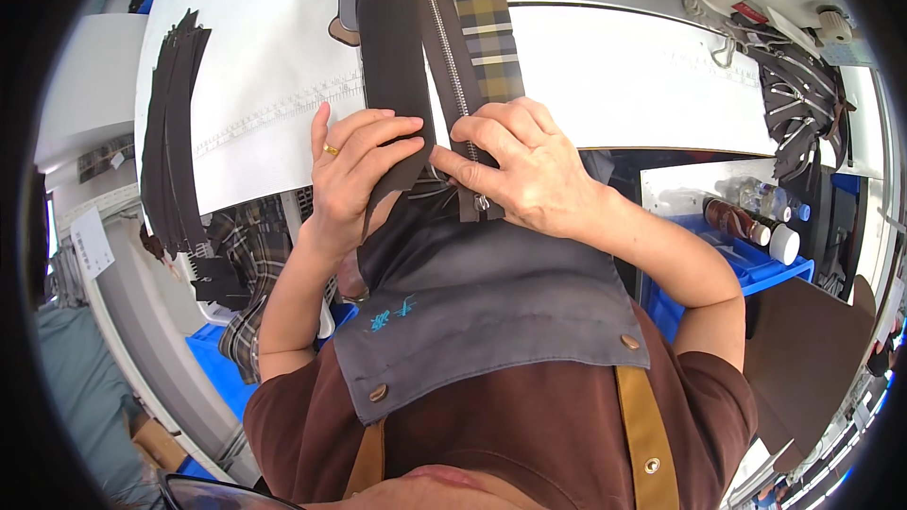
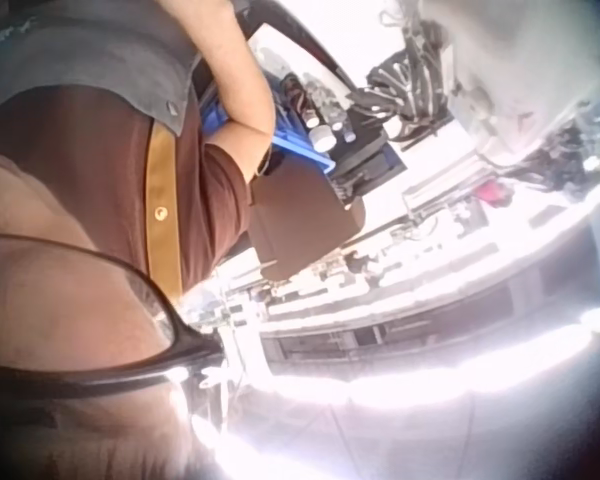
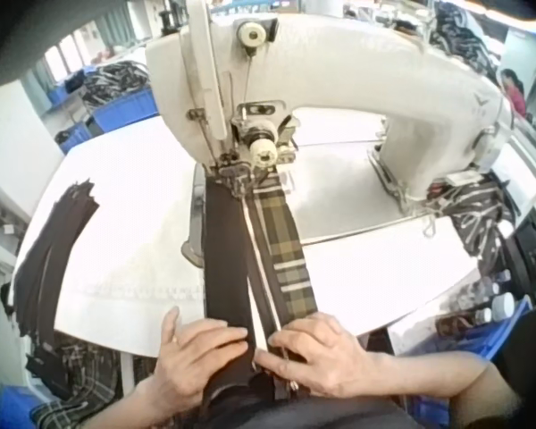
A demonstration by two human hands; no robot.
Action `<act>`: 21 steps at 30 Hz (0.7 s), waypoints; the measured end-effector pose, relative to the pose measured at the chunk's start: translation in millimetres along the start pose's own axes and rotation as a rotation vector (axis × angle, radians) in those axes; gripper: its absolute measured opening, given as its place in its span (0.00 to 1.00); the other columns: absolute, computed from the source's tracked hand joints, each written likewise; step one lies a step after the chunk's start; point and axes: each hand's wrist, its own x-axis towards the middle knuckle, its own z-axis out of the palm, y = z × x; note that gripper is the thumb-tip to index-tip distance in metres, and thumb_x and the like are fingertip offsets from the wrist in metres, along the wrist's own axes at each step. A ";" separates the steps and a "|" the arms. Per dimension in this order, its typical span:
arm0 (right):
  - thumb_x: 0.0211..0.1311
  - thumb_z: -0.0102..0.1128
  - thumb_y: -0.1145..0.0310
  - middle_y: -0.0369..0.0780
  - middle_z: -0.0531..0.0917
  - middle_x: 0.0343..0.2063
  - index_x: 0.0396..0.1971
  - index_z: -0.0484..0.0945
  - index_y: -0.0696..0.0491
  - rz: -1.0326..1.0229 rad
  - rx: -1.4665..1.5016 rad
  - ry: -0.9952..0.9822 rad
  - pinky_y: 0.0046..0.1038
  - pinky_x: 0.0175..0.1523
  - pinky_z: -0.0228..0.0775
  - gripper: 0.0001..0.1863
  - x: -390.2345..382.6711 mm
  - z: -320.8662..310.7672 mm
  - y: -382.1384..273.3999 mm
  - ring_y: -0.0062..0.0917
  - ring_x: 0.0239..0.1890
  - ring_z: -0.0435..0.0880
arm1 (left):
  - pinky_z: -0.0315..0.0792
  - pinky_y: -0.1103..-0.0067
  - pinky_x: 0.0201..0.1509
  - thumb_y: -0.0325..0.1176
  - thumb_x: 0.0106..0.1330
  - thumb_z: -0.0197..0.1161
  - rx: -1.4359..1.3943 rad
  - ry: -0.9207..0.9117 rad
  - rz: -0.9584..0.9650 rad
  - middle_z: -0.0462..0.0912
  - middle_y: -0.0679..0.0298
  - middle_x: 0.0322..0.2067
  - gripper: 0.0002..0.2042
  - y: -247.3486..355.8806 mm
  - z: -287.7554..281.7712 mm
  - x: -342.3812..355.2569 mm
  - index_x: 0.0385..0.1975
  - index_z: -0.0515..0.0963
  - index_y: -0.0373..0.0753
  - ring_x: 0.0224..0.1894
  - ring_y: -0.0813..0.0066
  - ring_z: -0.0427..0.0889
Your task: The person sews zippers onto plaid fabric pieces using an industrial sewing machine. They align the zipper with the fabric edge, guide it under the presser foot, and stitch along the zipper teeth. After completing each piece, they cut the thread and place the finished item into a blue bin.
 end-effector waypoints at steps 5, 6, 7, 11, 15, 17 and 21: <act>0.35 0.59 0.73 0.37 0.74 0.40 0.42 0.81 0.49 -0.005 -0.007 0.012 0.32 0.46 0.66 0.25 -0.7 1.4 0.9 0.32 0.44 0.72 | 0.43 0.67 0.69 0.26 0.48 0.67 -0.042 0.000 -0.042 0.81 0.70 0.41 0.13 1.7 0.1 0.3 0.36 0.80 0.44 0.47 0.71 0.76; 0.35 0.59 0.73 0.37 0.74 0.40 0.42 0.81 0.49 -0.003 -0.006 0.014 0.32 0.46 0.66 0.25 -0.4 1.3 0.7 0.32 0.44 0.72 | 0.43 0.68 0.69 0.26 0.48 0.67 -0.038 0.003 -0.040 0.81 0.70 0.41 0.13 1.8 0.3 0.3 0.36 0.80 0.44 0.47 0.71 0.76; 0.35 0.59 0.73 0.37 0.74 0.40 0.42 0.81 0.49 -0.001 -0.004 0.016 0.32 0.46 0.66 0.25 -0.2 1.2 0.4 0.31 0.44 0.72 | 0.43 0.68 0.69 0.26 0.48 0.67 -0.035 0.005 -0.038 0.81 0.70 0.41 0.13 1.7 0.7 0.2 0.36 0.80 0.44 0.47 0.71 0.76; 0.35 0.59 0.72 0.37 0.73 0.40 0.42 0.81 0.49 0.007 0.003 0.012 0.32 0.46 0.66 0.25 -0.2 0.3 -0.1 0.31 0.44 0.72 | 0.43 0.67 0.69 0.26 0.48 0.67 -0.046 -0.024 -0.059 0.80 0.71 0.42 0.14 2.3 -2.0 0.8 0.36 0.81 0.44 0.46 0.72 0.76; 0.36 0.60 0.73 0.37 0.76 0.40 0.39 0.80 0.51 -0.050 -0.002 0.007 0.31 0.45 0.66 0.21 0.3 -2.0 2.4 0.29 0.43 0.74 | 0.47 0.66 0.67 0.28 0.48 0.68 -0.062 -0.050 -0.085 0.80 0.70 0.44 0.15 3.7 -5.2 -0.7 0.39 0.81 0.45 0.43 0.72 0.78; 0.38 0.62 0.74 0.37 0.78 0.39 0.35 0.80 0.53 -0.100 0.022 0.062 0.29 0.43 0.68 0.18 -2.2 -2.3 4.7 0.28 0.42 0.77 | 0.50 0.65 0.66 0.29 0.47 0.68 -0.036 -0.071 -0.081 0.80 0.70 0.44 0.17 3.9 -7.0 -3.4 0.40 0.81 0.46 0.42 0.73 0.79; 0.40 0.64 0.76 0.37 0.82 0.37 0.31 0.79 0.53 -0.116 0.045 0.196 0.27 0.39 0.69 0.13 -3.2 -4.5 -4.6 0.26 0.39 0.81 | 0.48 0.62 0.67 0.34 0.56 0.59 0.009 -0.057 -0.008 0.79 0.65 0.45 0.15 -1.8 -3.8 -11.2 0.43 0.80 0.43 0.41 0.71 0.80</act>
